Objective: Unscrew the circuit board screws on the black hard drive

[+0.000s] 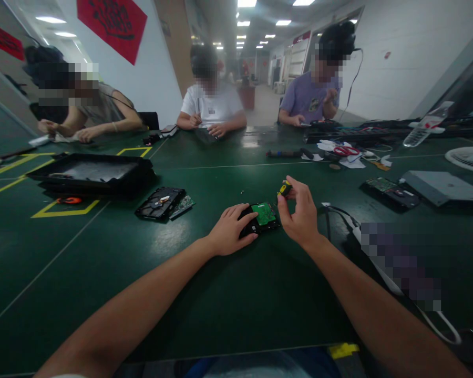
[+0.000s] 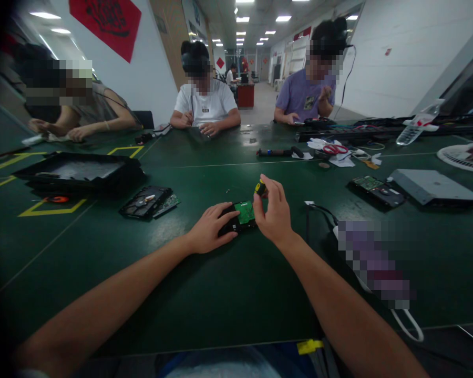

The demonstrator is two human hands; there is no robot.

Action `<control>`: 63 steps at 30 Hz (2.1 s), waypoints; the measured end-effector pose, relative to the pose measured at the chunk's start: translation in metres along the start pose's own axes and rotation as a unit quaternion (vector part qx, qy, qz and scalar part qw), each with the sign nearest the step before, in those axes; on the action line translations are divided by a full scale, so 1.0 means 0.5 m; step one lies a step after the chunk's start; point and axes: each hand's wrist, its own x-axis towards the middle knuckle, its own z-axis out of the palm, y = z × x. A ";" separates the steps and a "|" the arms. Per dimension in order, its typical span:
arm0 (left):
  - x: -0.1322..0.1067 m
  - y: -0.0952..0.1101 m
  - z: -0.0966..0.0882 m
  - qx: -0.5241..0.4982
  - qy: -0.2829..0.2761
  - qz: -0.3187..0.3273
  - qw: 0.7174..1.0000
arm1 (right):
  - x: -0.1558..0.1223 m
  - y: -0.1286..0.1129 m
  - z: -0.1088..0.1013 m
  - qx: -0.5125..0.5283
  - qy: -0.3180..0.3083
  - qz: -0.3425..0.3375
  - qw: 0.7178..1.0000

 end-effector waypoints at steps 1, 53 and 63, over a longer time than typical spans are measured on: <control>0.000 0.000 0.001 -0.001 0.001 -0.002 1.000 | 0.001 -0.001 -0.001 0.003 0.000 -0.004 1.000; 0.000 -0.006 0.008 0.006 0.006 0.000 1.000 | 0.006 -0.002 -0.004 0.000 0.000 -0.031 1.000; -0.003 -0.004 0.007 0.008 -0.001 -0.008 1.000 | 0.013 -0.010 -0.013 -0.014 -0.010 -0.031 0.999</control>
